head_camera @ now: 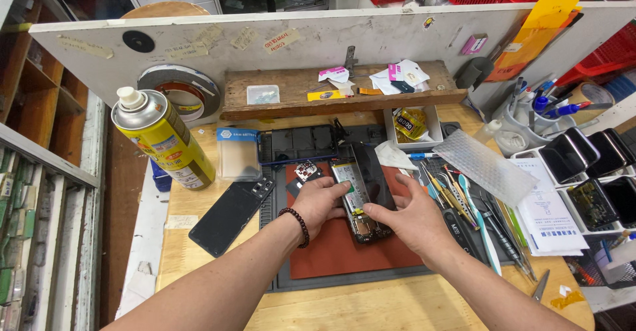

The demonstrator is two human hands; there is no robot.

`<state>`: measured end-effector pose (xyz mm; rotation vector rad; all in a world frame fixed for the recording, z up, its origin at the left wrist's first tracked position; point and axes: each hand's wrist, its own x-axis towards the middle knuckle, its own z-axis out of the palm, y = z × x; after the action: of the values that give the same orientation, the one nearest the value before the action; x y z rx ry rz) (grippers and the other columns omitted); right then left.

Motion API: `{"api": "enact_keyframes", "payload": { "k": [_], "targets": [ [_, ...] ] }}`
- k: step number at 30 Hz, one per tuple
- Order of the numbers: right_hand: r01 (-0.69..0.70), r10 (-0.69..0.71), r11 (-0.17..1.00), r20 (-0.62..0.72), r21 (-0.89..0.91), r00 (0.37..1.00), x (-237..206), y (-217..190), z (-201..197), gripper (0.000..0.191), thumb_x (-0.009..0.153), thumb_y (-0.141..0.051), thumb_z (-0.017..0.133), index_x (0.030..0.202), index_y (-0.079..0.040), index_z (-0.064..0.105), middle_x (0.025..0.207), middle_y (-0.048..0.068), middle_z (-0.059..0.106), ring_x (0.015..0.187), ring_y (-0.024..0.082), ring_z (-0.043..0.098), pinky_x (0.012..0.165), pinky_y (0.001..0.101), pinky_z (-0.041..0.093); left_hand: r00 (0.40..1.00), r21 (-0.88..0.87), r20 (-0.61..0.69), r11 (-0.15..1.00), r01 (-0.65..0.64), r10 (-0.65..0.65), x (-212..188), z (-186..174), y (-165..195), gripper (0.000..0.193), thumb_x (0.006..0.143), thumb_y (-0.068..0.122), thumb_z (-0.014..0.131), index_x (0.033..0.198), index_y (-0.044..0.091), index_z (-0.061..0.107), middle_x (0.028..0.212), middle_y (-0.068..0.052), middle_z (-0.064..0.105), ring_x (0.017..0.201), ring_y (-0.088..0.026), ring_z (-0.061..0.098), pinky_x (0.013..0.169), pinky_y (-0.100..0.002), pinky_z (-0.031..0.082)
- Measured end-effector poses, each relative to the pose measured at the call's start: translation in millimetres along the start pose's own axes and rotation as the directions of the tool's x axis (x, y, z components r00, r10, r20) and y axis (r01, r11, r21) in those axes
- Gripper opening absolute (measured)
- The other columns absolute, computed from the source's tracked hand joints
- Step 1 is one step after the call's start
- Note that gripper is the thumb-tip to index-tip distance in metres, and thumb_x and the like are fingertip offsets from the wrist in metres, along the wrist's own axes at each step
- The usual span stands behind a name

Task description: The person removes the old battery from a disassembled smartphone, places a new battery into the chassis, and aligns the screen assembly over the internals. The person then presses the screen into place and checks the fit.

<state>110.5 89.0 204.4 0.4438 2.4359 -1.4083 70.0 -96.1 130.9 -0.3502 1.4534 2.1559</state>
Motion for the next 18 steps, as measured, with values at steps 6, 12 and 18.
{"api": "enact_keyframes", "payload": {
  "k": [6,12,18],
  "targets": [
    [0.003,-0.004,0.999,-0.017,-0.041,1.0,-0.3,1.9,1.2,0.109,0.07,-0.037,0.09,0.158,-0.011,0.031,0.138,0.022,0.063,0.125,0.025,0.065,0.101,0.0359,0.053,1.0,-0.01,0.011,1.0,-0.003,0.003,-2.2,-1.1,-1.9,0.024,0.1,0.018,0.059,0.115,0.0,0.065,0.111,-0.011,0.074,0.102,-0.02,0.073,0.093,-0.037,0.061],
    [-0.012,0.011,0.997,-0.016,-0.073,1.0,0.7,3.3,2.2,0.111,0.068,-0.037,0.089,0.159,-0.012,0.029,0.141,0.023,0.059,0.131,0.025,0.061,0.104,0.0359,0.051,1.0,0.022,-0.006,1.0,0.002,-0.002,-5.0,-0.8,-0.9,0.026,0.1,0.018,0.058,0.117,0.0,0.065,0.112,-0.011,0.073,0.104,-0.02,0.072,0.095,-0.037,0.061],
    [-0.022,0.019,0.998,-0.04,-0.06,0.999,0.4,7.4,-1.6,0.111,0.069,-0.039,0.091,0.159,-0.012,0.03,0.14,0.023,0.061,0.127,0.026,0.064,0.103,0.036,0.051,1.0,0.01,0.004,1.0,-0.004,0.004,-3.5,2.7,-2.5,0.025,0.099,0.017,0.059,0.116,-0.001,0.065,0.11,-0.011,0.073,0.101,-0.02,0.073,0.092,-0.037,0.062]
  ]
}}
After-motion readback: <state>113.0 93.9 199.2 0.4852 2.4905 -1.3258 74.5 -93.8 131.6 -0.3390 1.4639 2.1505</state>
